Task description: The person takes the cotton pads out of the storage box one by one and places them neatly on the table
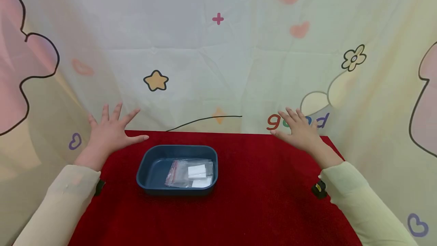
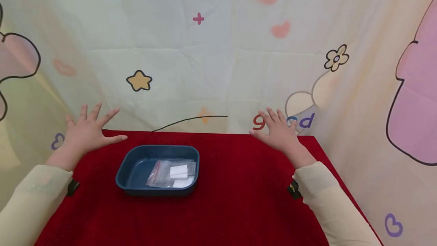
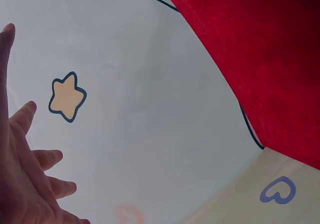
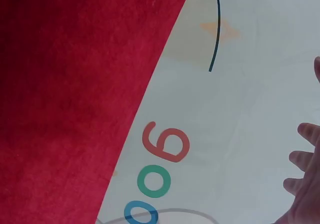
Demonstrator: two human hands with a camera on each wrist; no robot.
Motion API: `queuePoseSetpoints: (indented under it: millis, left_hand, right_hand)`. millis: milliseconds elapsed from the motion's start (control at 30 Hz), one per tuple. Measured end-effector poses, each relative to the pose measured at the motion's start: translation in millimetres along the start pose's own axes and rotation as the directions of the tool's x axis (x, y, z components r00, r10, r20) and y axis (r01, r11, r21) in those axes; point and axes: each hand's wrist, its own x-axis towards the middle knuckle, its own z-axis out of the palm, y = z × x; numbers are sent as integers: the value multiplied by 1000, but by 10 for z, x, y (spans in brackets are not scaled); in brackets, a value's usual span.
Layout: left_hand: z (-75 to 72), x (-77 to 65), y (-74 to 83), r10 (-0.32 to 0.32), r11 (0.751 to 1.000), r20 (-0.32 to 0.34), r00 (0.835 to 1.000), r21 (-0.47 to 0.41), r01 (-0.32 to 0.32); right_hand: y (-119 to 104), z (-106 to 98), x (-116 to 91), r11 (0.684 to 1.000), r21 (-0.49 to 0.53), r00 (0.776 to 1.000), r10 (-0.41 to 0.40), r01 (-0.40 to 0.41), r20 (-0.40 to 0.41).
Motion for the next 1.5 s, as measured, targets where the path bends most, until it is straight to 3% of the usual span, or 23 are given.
queuePoseSetpoints:
  millis: [500, 800, 1367, 1500]
  left_hand:
    - [187, -142, -103, -29, 1000, -18, 999, 0, 29]
    - [280, -216, -112, -24, 1000, -37, 999, -6, 24]
    - [577, -335, -136, -44, 992, -75, 996, -119, 35]
    - [636, -370, -151, -44, 981, -68, 997, -193, 31]
  right_hand:
    - [-33, 244, -10, 999, 20, 993, -45, 48, -108]
    - [-77, 405, 5, 990, 111, 983, -66, 86, -169]
    - [-270, 694, 81, 968, 234, 984, -47, 86, -170]
    - [-314, 753, 91, 960, 265, 984, -52, 95, -168]
